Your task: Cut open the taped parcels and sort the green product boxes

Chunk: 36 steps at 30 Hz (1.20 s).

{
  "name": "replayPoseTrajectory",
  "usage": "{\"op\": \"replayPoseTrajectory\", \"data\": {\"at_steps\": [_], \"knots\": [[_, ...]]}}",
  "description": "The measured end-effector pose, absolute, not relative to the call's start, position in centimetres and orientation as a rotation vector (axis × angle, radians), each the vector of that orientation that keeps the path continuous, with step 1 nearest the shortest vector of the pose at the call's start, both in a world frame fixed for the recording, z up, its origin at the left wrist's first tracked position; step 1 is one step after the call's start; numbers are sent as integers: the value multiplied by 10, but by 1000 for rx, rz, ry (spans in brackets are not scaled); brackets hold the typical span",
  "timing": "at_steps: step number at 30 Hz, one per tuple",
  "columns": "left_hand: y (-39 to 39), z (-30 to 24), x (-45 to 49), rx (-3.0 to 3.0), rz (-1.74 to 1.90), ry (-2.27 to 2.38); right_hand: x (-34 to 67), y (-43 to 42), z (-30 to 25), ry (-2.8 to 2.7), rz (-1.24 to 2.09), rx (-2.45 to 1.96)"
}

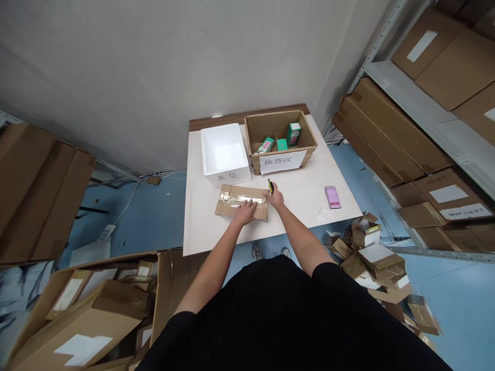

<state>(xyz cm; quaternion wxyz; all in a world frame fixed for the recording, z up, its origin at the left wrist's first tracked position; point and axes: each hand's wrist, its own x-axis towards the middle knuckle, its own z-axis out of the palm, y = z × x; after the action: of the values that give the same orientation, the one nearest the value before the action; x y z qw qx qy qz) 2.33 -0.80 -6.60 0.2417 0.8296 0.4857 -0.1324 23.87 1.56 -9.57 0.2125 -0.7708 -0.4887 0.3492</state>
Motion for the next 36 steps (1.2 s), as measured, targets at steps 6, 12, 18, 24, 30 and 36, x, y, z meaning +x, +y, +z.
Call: {"op": "replayPoseTrajectory", "data": {"at_steps": [6,12,18,24,30,36], "knots": [[-5,-72,32,2303,-326,1432,255,-56,-117,-1026,1264,-1862],[-10,-74,36,2259,-335,1486,257,-74,-124,-953,1437,-1700],[-8,-76,33,2237,-350,1482,257,-67,-112,-926,1549,-1653],[-8,-80,33,2253,-324,1499,275,-67,-99,-1029,1638,-1663],[-8,-80,32,2241,-329,1492,286,-81,-91,-1079,1733,-1633],[-10,-80,33,2249,-315,1477,318,-78,-79,-1220,1797,-1727]]}}
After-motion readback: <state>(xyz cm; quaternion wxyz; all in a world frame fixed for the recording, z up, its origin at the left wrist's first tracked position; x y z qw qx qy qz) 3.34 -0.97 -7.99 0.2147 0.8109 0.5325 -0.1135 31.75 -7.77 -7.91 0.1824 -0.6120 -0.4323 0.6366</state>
